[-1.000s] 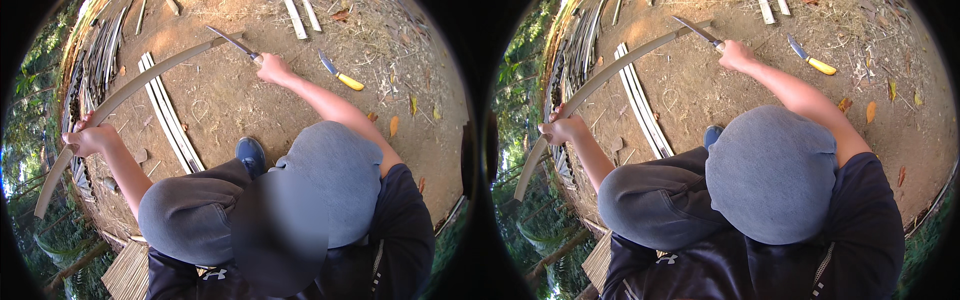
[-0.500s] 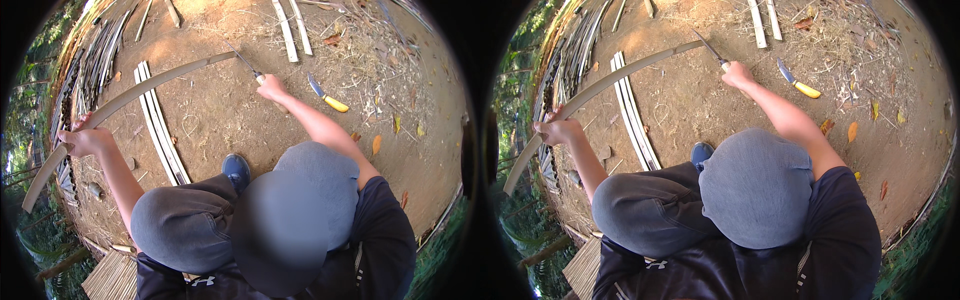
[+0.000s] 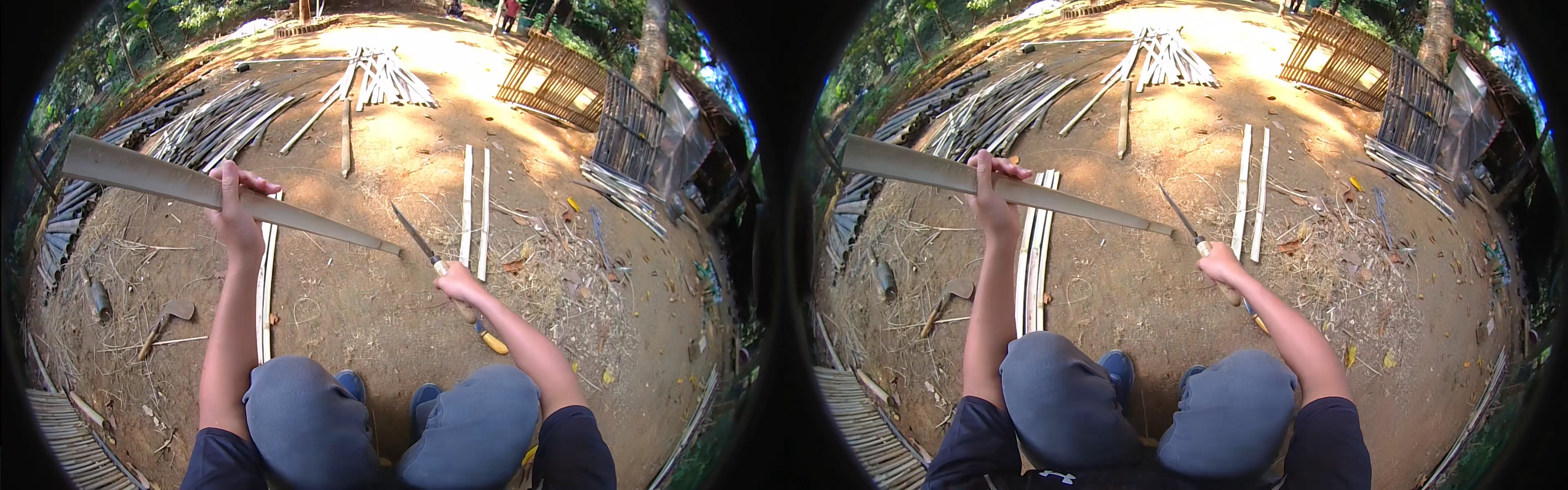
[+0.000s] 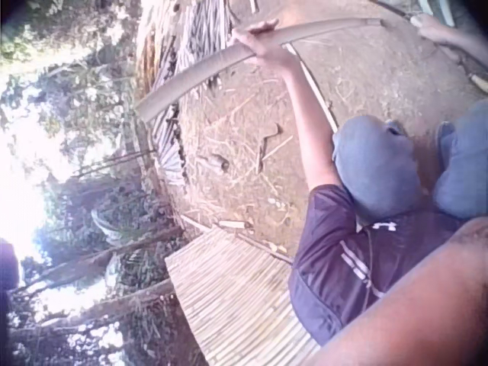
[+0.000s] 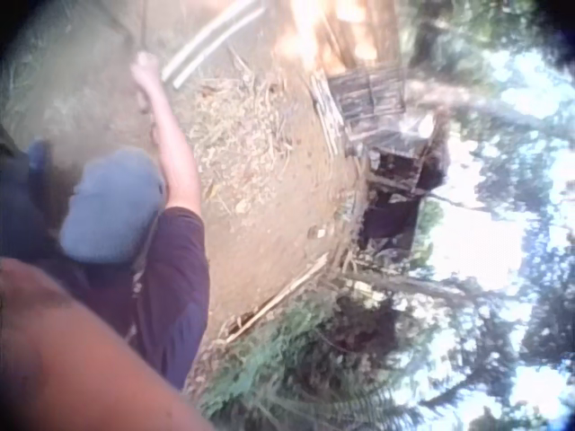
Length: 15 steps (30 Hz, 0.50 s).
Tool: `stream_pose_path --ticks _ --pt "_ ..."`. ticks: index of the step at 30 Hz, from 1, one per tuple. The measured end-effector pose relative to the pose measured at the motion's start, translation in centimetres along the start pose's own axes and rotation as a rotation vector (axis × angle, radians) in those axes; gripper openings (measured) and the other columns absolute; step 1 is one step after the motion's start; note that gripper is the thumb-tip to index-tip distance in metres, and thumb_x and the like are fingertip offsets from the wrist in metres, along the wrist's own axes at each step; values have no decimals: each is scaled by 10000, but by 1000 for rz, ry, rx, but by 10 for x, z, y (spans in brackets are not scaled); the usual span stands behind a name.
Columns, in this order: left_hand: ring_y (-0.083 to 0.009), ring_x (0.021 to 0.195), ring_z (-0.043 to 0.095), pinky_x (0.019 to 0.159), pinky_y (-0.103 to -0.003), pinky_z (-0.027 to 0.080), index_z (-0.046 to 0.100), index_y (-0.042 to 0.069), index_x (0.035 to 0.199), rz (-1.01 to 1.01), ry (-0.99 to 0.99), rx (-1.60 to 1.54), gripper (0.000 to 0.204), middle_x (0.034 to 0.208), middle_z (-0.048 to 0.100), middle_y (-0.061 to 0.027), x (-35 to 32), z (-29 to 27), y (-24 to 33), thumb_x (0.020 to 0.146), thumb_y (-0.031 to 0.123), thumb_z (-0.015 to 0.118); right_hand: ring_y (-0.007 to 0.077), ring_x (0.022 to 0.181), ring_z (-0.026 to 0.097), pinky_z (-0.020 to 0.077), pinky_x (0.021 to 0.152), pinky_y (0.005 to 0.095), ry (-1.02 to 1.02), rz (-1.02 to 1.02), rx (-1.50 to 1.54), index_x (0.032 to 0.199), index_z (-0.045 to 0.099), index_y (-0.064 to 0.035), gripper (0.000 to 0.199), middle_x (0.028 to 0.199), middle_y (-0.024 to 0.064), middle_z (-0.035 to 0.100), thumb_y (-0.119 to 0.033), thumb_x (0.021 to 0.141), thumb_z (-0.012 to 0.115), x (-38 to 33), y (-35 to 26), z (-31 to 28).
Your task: The person shaves a strip of bamboo with a machete and a smaller knife, scraping the blades along the surface to remove layers while holding the piece by hand.
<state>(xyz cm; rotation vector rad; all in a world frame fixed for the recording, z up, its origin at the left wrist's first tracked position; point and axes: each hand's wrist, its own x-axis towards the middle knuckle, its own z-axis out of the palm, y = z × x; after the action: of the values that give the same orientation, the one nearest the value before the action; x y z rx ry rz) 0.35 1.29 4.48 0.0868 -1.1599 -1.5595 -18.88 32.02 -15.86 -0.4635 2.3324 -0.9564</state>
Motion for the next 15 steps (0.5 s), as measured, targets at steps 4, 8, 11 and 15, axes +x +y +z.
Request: stream_pose_path --ticks 4,8,11,15 --pt "-164 610 555 592 -356 549 484 74 845 93 15 -102 313 666 501 -49 19 3 32 996 332 574 91 470 502 456 439 274 -191 52 183 849 505 -18 135 665 14 539 -38 804 631 -45 -90 -27" --pt "-151 570 449 563 -324 412 458 104 829 70 97 -194 396 640 434 -15 38 5 61 1023 450 467 80 490 508 475 462 266 -257 44 330 890 489 -18 149 679 13 531 -24 823 623 -93 -154 -42" --pt "-100 497 281 484 -272 257 405 113 774 77 -78 -229 512 612 320 20 40 -9 65 1010 567 422 87 486 512 488 473 289 -264 -43 345 900 496 -33 168 666 12 521 -23 824 645 -123 -193 -37" --pt "-80 482 203 461 -263 177 382 108 752 75 -223 -268 560 615 261 36 25 -12 69 995 612 402 88 481 512 495 479 293 -321 -158 385 910 501 -55 188 662 7 514 -24 821 664 -156 -222 -24"
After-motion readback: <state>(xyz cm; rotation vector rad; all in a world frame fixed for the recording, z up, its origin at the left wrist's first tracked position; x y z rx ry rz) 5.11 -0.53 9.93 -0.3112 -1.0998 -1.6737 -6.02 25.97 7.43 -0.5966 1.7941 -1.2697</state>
